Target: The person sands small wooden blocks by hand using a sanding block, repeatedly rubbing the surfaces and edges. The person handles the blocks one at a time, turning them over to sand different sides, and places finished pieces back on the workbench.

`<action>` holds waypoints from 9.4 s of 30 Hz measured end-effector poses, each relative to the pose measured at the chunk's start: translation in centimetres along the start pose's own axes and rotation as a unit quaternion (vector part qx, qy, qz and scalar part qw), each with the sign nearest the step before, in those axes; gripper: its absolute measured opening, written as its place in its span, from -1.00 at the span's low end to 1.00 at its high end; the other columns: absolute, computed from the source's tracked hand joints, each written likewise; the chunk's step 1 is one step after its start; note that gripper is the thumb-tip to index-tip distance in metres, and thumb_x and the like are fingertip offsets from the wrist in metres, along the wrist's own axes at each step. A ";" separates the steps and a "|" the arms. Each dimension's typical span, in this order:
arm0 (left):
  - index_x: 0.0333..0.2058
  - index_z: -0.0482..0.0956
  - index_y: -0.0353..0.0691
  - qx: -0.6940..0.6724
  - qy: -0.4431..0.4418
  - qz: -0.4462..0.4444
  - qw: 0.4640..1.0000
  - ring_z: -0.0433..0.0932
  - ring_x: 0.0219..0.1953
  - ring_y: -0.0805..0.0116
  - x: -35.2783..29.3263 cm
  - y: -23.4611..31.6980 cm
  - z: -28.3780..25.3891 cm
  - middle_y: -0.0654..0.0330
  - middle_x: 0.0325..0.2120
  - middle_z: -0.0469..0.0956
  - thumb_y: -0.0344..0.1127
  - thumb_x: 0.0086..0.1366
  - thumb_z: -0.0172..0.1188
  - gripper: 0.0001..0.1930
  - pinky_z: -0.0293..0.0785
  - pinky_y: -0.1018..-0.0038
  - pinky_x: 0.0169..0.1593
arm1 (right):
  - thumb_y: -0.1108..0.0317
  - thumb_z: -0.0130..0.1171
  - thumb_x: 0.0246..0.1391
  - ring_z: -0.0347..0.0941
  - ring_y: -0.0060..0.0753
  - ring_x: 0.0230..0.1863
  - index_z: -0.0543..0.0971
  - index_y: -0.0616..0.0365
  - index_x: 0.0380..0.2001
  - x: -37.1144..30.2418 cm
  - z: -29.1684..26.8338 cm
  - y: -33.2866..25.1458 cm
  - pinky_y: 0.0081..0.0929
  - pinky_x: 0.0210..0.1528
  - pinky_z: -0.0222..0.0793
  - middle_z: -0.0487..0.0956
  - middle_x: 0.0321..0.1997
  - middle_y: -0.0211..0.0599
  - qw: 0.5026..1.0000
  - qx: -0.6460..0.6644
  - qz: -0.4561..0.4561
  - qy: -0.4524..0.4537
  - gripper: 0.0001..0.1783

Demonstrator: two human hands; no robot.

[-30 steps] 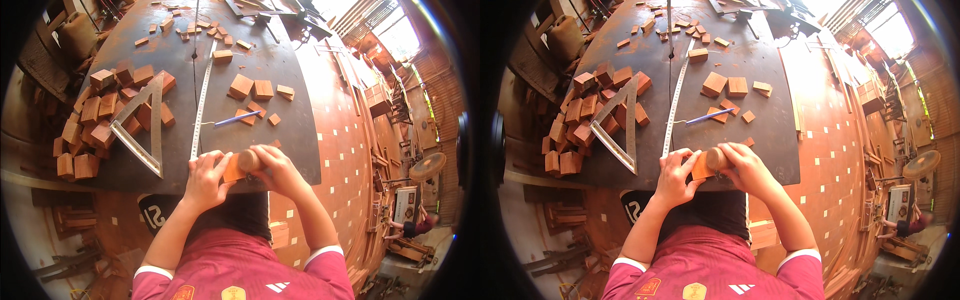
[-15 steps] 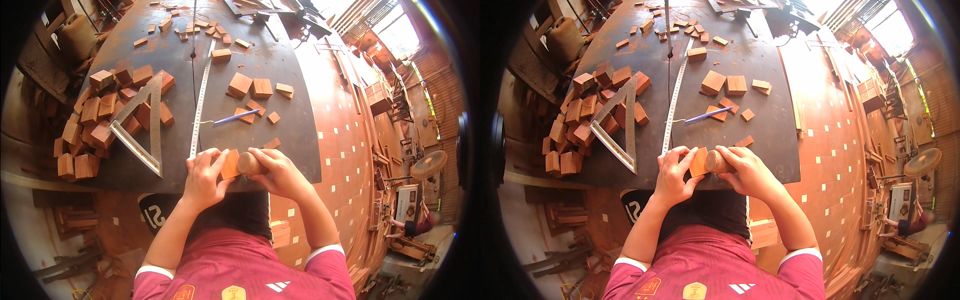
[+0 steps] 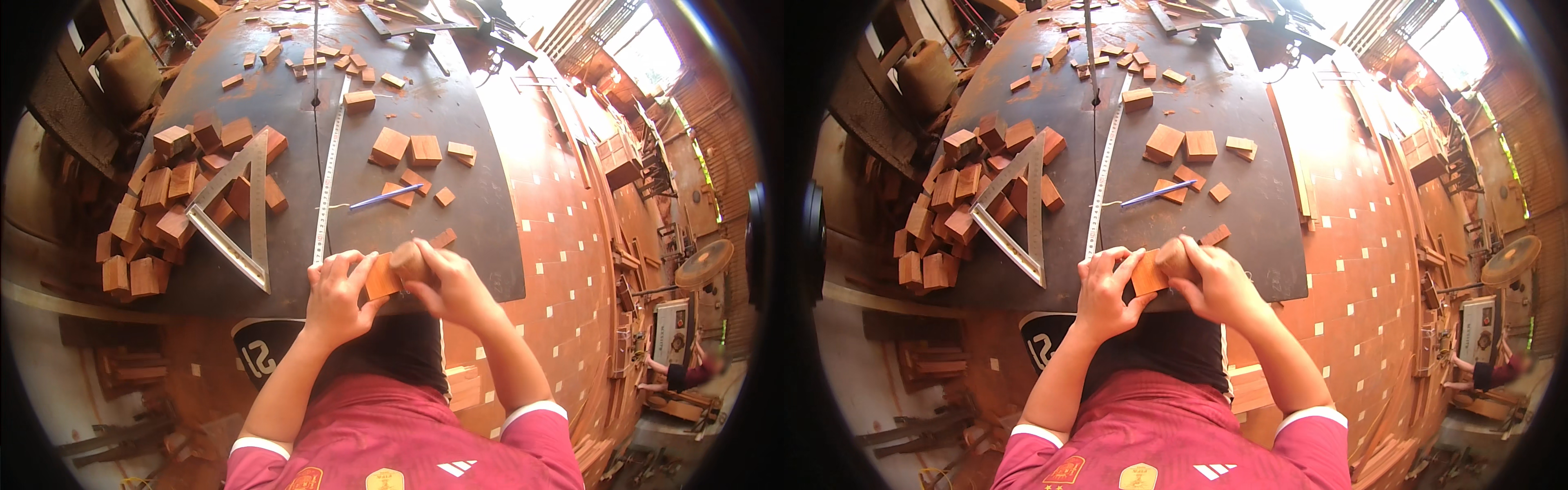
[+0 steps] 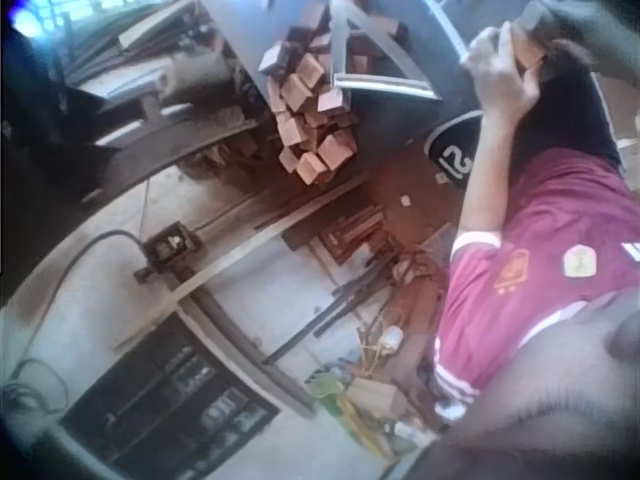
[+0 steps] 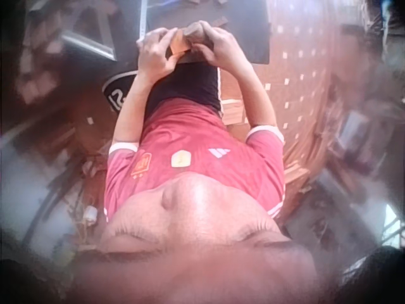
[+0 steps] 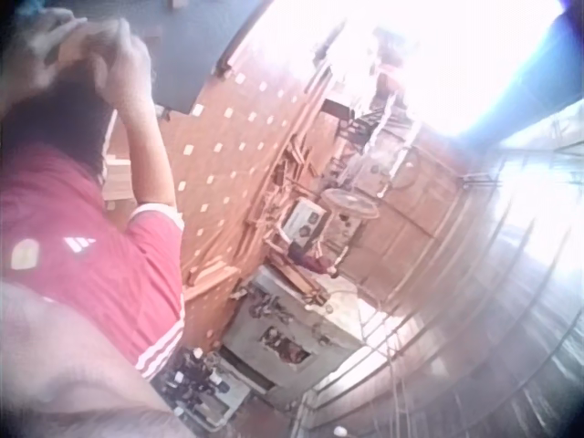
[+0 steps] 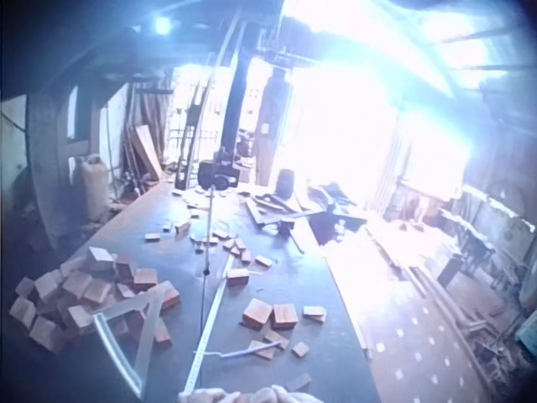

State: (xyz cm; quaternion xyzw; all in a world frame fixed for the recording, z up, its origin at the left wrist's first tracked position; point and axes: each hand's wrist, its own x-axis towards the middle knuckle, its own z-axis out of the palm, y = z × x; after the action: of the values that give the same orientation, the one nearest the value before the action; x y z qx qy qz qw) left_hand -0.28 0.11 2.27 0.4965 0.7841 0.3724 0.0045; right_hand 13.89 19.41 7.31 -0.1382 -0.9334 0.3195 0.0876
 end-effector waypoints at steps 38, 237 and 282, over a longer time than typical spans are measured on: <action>0.23 0.63 -0.14 -0.017 -0.002 -0.002 1.000 0.51 0.10 0.17 0.1 -0.3 0.1 0.17 0.02 0.53 -0.13 -0.01 0.63 -0.23 0.26 0.17 0.12 | 0.21 0.44 0.17 0.65 0.36 -0.10 0.40 0.61 0.27 -0.6 3.3 -3.0 -0.01 0.00 0.60 0.65 -0.14 0.38 0.990 -0.008 0.064 0.126 -0.21; -0.11 0.72 -0.19 -0.102 0.157 0.017 0.982 0.63 -0.15 0.09 0.1 0.9 2.7 0.17 -0.25 0.65 -0.39 0.06 0.55 -0.63 0.46 0.24 0.01 | 0.38 0.47 0.15 0.74 0.02 -0.04 0.49 0.39 0.34 -0.7 3.6 -3.5 -0.26 0.04 0.61 0.71 -0.02 0.19 0.968 0.116 0.080 0.210 -0.29; 0.37 0.41 -0.34 -0.123 -0.003 0.009 0.992 0.58 -0.04 0.00 -0.3 0.7 -0.3 0.01 -0.04 0.58 -0.22 0.04 0.61 -0.07 0.48 0.15 0.13 | 0.41 0.49 0.12 0.65 0.21 0.10 0.47 0.34 0.35 -0.5 4.4 -3.1 -0.11 0.16 0.57 0.65 0.11 0.21 0.965 0.052 -0.001 0.256 -0.26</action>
State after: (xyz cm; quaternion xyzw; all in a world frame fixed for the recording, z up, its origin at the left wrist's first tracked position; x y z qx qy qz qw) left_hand 0.29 -0.09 2.78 0.5001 0.7278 0.4649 0.0645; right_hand 12.58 14.41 5.76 -0.2100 -0.8620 0.3218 0.3306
